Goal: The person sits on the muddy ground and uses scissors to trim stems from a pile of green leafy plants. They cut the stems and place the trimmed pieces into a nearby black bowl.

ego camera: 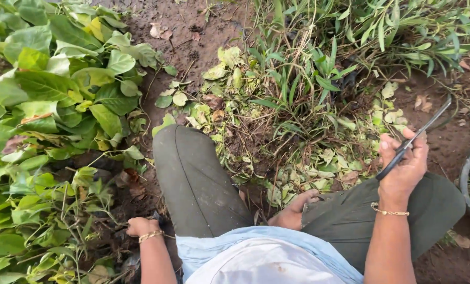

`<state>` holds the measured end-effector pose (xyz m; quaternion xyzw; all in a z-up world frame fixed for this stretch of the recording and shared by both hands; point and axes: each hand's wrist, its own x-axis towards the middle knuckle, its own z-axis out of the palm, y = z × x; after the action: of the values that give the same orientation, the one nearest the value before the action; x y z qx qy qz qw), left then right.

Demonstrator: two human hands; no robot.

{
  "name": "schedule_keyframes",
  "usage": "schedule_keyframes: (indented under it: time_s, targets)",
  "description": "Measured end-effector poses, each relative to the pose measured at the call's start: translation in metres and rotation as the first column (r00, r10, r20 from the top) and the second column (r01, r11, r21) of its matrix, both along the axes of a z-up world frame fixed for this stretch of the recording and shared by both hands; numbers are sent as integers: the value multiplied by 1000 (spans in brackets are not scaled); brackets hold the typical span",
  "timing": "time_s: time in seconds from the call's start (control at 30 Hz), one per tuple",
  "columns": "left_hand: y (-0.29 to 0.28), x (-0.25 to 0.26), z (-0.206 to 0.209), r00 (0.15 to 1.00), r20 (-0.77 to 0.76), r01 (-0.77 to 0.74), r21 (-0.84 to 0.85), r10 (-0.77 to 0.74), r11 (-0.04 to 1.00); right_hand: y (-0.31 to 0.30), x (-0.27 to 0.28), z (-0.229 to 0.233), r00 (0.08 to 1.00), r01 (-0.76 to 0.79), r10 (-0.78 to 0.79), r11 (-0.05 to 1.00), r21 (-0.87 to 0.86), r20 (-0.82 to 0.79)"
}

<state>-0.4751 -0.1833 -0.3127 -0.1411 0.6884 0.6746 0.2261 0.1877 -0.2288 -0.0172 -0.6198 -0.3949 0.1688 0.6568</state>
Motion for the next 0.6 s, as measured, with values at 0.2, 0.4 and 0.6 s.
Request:
schedule_keyframes:
  time_s: [0.2,0.4,0.6]
  targets:
    - [29,39,184,550,-142,677,-502,-823,538,1,-2,-2,999,2,0,998,-59,44]
    - [108,-21,205,869,-268,-286,415,417,864,3,-6,0,997,4,1,998,-57,82]
    - [143,267,327,863,-96,395,741,-496,544,18,-23,1,1000,-14,16,991,-133,17]
